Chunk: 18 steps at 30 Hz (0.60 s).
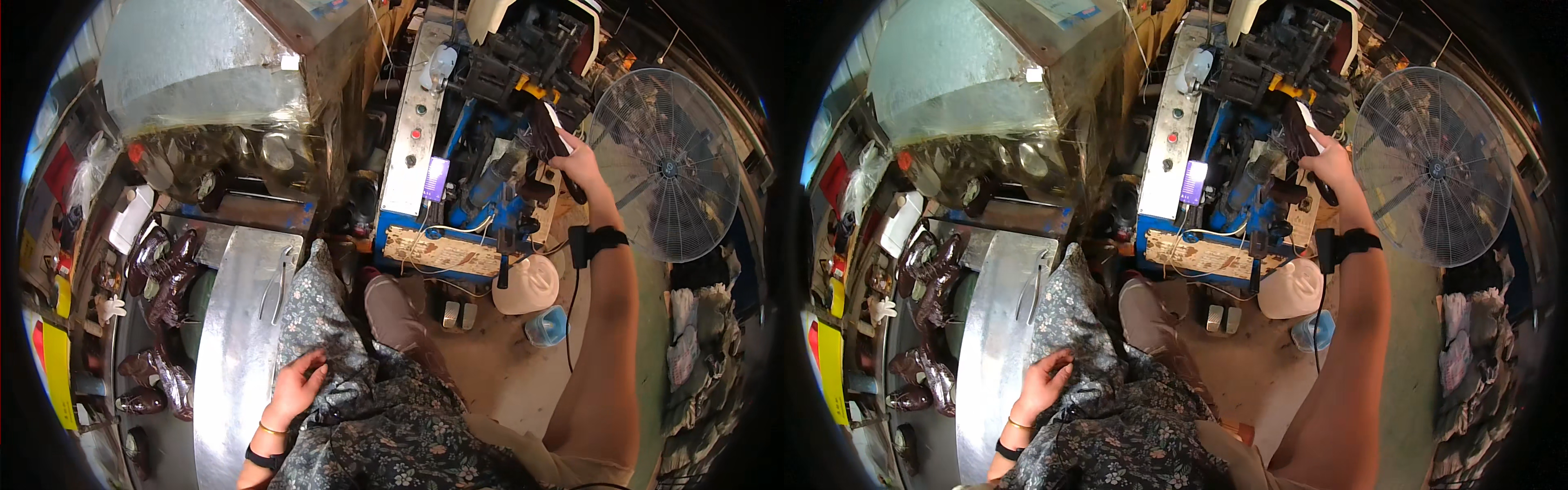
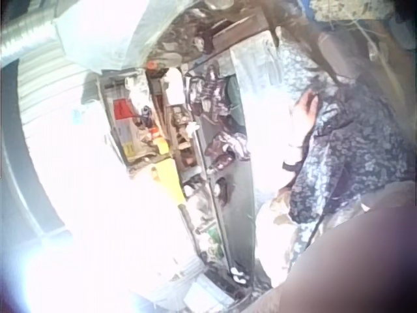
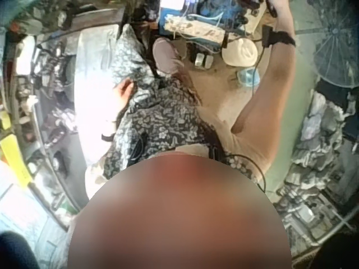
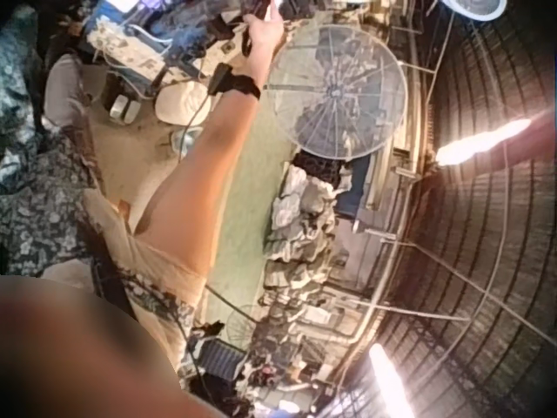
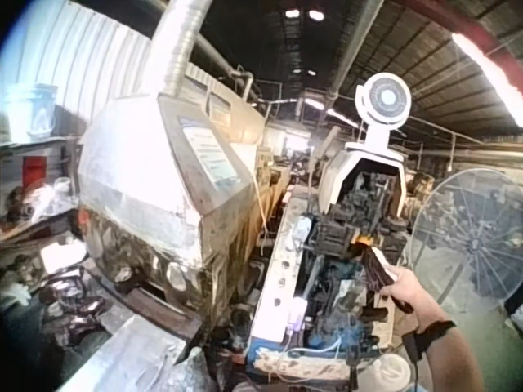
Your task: Manually lasting shoe uppers by pulling them over the last and securing them.
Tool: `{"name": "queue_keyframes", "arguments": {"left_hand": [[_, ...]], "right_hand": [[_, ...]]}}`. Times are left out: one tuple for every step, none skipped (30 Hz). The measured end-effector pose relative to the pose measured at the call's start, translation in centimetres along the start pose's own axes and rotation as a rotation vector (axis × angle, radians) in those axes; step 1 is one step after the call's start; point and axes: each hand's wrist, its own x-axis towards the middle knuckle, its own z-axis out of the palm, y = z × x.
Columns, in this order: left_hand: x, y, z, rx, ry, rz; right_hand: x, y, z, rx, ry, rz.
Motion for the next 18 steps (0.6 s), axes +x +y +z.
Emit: {"name": "queue_keyframes", "arguments": {"left_hand": [[0.0,0.2,0.1,0.009,-0.038,-0.019],[0.0,0.4,0.2,0.039,-0.072,-0.048],[0.2,0.5,0.3,0.022,-0.081,-0.041],[0.2,0.7,0.4,0.065,-0.080,-0.012],[0.5,0.8,0.4,0.109,-0.076,0.017],[0.6,0.9,0.6,0.142,-0.053,0.050],[0.9,1.0,0.7,0.141,-0.058,0.033],[1.0,1.1,0.9,0.156,-0.069,0.017],[1.2,1.3,1.0,0.173,-0.097,-0.008],[1.4,1.6,1.2,0.186,-0.101,0.003],[1.5,1.9,1.2,0.194,-0.091,0.008],[1.5,2.2,1.3,0.209,-0.102,0.018],[1.4,2.4,1.3,0.223,-0.115,0.031],[1.3,2.6,1.3,0.220,-0.106,0.028],[1.2,2.6,1.3,0.201,-0.085,0.036],[1.2,2.5,1.1,0.190,-0.056,0.032],[1.1,2.1,0.7,0.175,-0.061,0.029],[1.1,1.4,0.2,0.139,-0.015,0.040]], "right_hand": [[-0.2,0.0,0.2,0.015,-0.005,-0.054],[-0.4,0.0,0.7,-0.008,0.023,-0.006],[-0.6,0.0,1.0,0.000,0.068,-0.021],[-0.7,-0.1,1.4,0.028,0.125,-0.049],[-0.7,-0.2,1.7,0.005,0.096,0.018],[-0.7,-0.3,1.8,0.033,0.153,-0.037],[-0.6,-0.5,1.8,0.074,0.170,-0.067],[-0.4,-0.7,1.5,-0.022,0.142,-0.100],[-0.1,-1.1,1.3,-0.099,0.117,-0.095],[0.2,-1.5,0.7,-0.043,0.080,-0.076],[0.5,-1.9,0.3,0.005,0.008,-0.024],[0.8,-2.4,-0.2,0.042,-0.129,0.096],[0.7,-2.9,-0.1,0.036,-0.211,0.092],[0.6,-3.4,-0.1,-0.166,-0.149,-0.019],[0.2,-3.8,0.3,-0.357,-0.090,-0.142],[-0.2,-4.1,0.9,-0.344,-0.072,-0.121],[-0.9,-4.3,1.7,-0.369,-0.085,-0.087],[-1.6,-4.4,2.7,-0.368,0.001,-0.094]]}}
